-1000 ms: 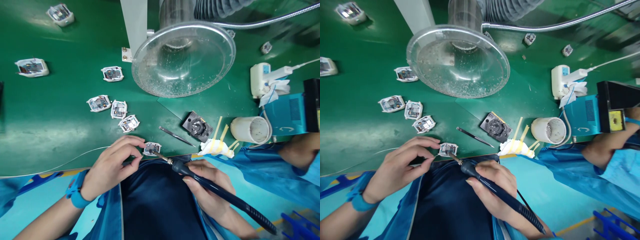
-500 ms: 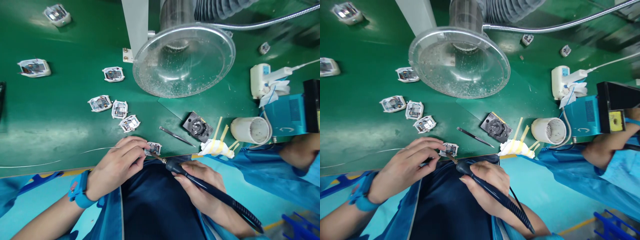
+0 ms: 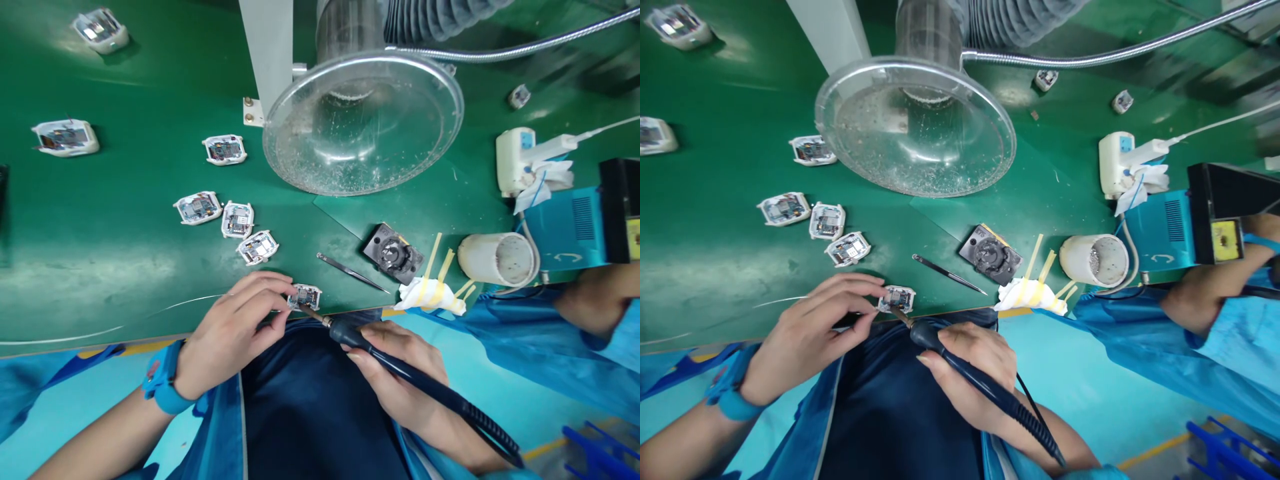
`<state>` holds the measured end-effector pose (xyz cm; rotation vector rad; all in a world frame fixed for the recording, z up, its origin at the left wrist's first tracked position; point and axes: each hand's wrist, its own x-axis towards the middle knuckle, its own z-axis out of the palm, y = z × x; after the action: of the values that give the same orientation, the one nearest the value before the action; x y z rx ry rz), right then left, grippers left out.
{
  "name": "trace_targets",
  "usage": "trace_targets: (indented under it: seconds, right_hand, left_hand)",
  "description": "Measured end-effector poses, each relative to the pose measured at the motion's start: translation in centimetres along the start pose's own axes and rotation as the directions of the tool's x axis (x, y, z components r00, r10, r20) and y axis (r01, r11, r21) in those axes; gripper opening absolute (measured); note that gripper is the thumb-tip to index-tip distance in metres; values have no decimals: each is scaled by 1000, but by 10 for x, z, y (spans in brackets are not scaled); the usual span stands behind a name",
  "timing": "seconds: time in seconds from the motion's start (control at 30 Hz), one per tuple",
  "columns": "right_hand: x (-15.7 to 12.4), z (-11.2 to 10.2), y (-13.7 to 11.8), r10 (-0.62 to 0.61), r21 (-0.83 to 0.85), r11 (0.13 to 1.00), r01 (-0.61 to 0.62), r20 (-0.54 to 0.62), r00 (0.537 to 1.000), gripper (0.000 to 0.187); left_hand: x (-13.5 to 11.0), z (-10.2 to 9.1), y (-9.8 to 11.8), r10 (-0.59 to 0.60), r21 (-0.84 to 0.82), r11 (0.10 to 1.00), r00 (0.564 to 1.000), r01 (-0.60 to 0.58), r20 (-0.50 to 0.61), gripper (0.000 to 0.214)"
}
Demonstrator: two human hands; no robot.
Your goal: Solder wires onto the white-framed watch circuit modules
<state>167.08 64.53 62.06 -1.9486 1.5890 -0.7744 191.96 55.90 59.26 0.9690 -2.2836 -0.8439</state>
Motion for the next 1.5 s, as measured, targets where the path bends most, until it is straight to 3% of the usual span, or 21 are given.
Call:
trace_targets:
  seconds: [0.1,0.17,0.23,0.3,0.4,0.57,0.67,0.77,0.87,0.93,1.03,1.2,1.4,1.5]
  right_hand:
    - [-6,-2,9,-29,64,997,35,-98,995,24]
    - [-9,1,18,-119,93,985,144,-234,965,21]
    - [-8,7,29,-247,70,959,275,-273,930,26]
    - [-3,17,42,-351,-9,933,359,-230,908,29]
    - [5,34,60,-369,-168,926,337,-228,901,24]
    - [12,55,75,-314,-365,912,186,-331,890,13]
    - [13,58,63,-278,-298,941,158,-419,864,16]
    - [11,60,33,-140,-13,988,153,-481,865,22]
    - [10,66,2,-52,347,918,193,-377,925,23]
    - [11,70,-8,-68,451,865,222,-331,941,20]
    - [15,75,-6,-132,386,884,266,-339,931,17]
    - [20,84,9,-243,115,949,293,-325,914,15]
    - [25,98,12,-245,93,957,274,-245,938,17]
    - [27,96,14,-245,135,950,282,-241,939,21]
  left_hand:
    - [-13,4,-1,-201,-152,973,964,175,-177,14]
    - [-22,6,-2,-346,-293,919,898,266,-271,22]
    - [-29,6,-3,-415,-365,883,855,296,-310,32]
    - [-30,3,-3,-362,-307,912,888,273,-284,32]
    - [-27,-5,0,-229,-142,969,954,204,-192,32]
    - [-27,-8,3,-231,-151,966,964,211,-130,34]
    - [-30,-5,5,-247,-201,956,954,212,-168,36]
    - [-27,0,12,-221,-204,962,956,181,-193,30]
    - [-22,2,21,-136,-229,968,981,102,-136,21]
    - [-21,-1,25,-103,-278,958,989,70,-105,18]
    - [-26,-17,25,-130,-200,975,977,95,-170,13]
    - [-34,-40,18,-228,89,959,917,271,-328,17]
    - [-33,-36,3,-161,101,977,959,189,-235,14]
    - [-29,-28,0,-187,29,980,964,196,-191,11]
